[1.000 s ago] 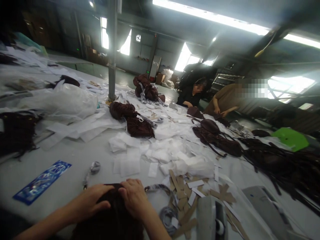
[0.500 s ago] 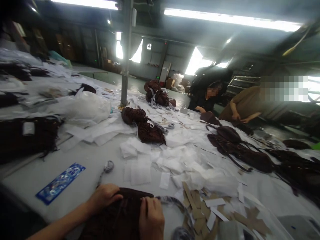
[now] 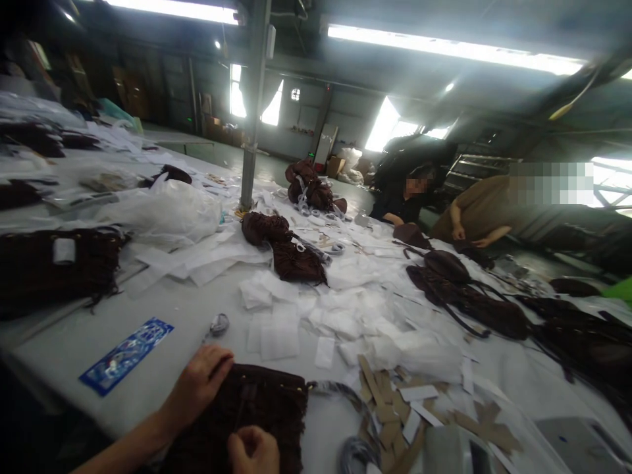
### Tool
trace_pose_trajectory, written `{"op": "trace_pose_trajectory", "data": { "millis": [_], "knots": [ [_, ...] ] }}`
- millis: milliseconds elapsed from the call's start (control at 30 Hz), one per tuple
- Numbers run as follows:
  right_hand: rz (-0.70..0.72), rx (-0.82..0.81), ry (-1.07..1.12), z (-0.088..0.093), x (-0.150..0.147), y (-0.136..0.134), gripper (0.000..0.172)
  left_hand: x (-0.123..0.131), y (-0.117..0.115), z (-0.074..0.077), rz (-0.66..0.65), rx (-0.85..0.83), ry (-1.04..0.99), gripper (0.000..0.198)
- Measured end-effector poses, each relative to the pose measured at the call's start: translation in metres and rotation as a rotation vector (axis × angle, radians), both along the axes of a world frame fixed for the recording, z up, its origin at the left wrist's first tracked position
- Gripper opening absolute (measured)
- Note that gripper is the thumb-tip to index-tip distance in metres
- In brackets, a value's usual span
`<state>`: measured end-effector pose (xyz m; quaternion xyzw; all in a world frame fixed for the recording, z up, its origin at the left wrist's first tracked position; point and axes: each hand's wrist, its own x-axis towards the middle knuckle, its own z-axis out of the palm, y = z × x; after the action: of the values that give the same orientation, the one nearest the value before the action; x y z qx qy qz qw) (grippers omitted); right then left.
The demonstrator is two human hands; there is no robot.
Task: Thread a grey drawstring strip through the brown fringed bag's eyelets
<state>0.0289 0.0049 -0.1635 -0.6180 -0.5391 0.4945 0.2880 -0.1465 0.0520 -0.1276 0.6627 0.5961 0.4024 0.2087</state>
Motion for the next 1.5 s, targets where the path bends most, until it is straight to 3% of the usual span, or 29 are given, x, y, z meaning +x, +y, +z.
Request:
{"op": "trace_pose_trajectory", "data": {
  "millis": [133,233,333,400,633,800,900,1133,1333,1500],
  "knots": [
    [-0.021,0.139,0.005,-0.002,0.0,-0.012,0.031,0.015,-0.021,0.012,-0.13,-0.75,-0.622,0.056],
    [-0.031,0.135,0.013,0.004,-0.001,-0.013,0.048,0.03,-0.022,0.007,-0.167,-0.991,-0.849,0.058],
    [-0.13,-0.158,0.142,0.011,0.002,-0.002,0.074,0.039,-0.013,0.006,-0.169,-1.018,-0.889,0.053],
    [-0.134,-0.279,0.169,0.013,0.004,0.008,0.081,0.042,-0.008,0.008,-0.191,-1.011,-0.908,0.048],
    [-0.016,0.032,0.053,0.01,0.002,0.021,0.054,0.048,-0.007,0.007,-0.088,-0.94,-1.045,0.032],
    [0.095,0.183,0.007,0.021,0.002,0.016,0.031,0.068,0.001,-0.005,0.043,-0.875,-1.124,0.025],
    [0.103,0.262,-0.166,0.02,0.003,0.013,0.031,0.077,0.007,-0.014,0.132,-0.882,-1.168,0.024],
    [0.101,0.213,-0.22,0.019,0.009,0.009,0.037,0.085,0.016,-0.027,0.277,-1.044,-1.265,0.021],
    [0.12,0.069,-0.121,0.019,0.011,0.006,0.038,0.083,0.017,-0.027,0.276,-1.087,-1.309,0.016],
    [0.165,-0.094,0.026,0.017,0.009,0.012,0.025,0.082,0.015,-0.026,0.245,-1.081,-1.302,0.022]
  ]
}}
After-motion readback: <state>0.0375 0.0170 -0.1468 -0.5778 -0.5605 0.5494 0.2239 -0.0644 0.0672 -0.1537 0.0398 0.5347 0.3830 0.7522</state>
